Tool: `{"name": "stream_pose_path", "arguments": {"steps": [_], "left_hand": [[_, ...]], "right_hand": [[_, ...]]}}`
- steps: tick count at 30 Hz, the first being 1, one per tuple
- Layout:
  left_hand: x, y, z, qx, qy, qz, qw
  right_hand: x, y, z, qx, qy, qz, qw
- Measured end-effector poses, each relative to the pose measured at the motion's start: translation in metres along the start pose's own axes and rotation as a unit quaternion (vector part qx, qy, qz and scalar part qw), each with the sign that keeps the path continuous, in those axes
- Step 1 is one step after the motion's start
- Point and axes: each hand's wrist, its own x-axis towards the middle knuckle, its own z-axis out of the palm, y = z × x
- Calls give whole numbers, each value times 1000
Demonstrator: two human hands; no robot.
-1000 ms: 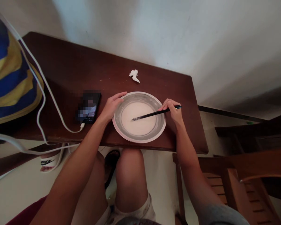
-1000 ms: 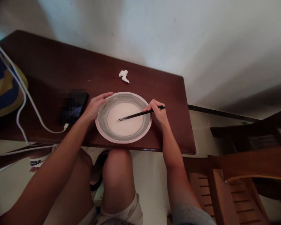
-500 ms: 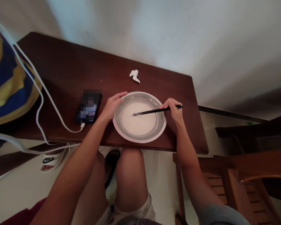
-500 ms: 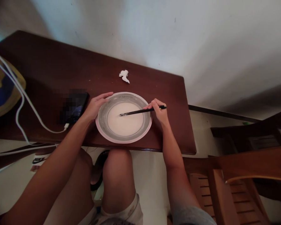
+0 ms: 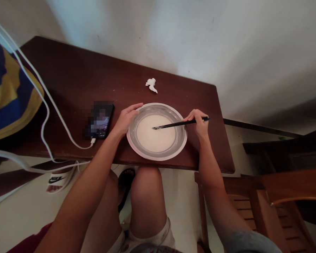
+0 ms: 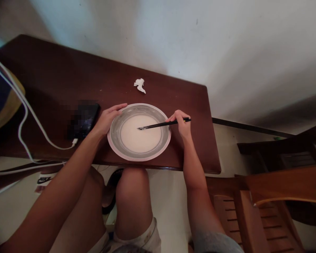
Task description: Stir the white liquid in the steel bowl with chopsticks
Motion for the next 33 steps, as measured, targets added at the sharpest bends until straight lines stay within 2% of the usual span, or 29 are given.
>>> {"name": "stream_pose_path", "arguments": {"steps": [3,7,9,14,17,21,24,27,30,33], "left_hand": [[0,0,0,2,1,-1,1000],[-1,0,-2,-1,-4,5,1000],[-1,1,-2,2,-2,5,1000],[-2,2,-1,0,-2,1,1000],[-3,2,-1,-3,-4,1,1000],[-2,2,-1,1,-4,1,1000],[-2,2,-1,4,-1,3,1000],[-2,2,-1,3,-3,1,1000],[-2,2,-1,-4,-5,-3,1000],[-2,1,-1,-2,-6,-4,1000]], "right_hand": [[1,2,-2,12,18,-10,1000],[-2,3,3,11,-61,1,998],[-3,2,4,-1,-72,9,997],[0,2,1,16,7,-9,1000],[0,5,0,36,-14,-15,999],[-2,4,4,0,-58,16,998],[-1,1,3,-11,-23,20,999],[1,1,0,19,20,-6,1000],[0,3,1,40,-13,-17,999],[-3,4,4,13,-68,8,998]]}}
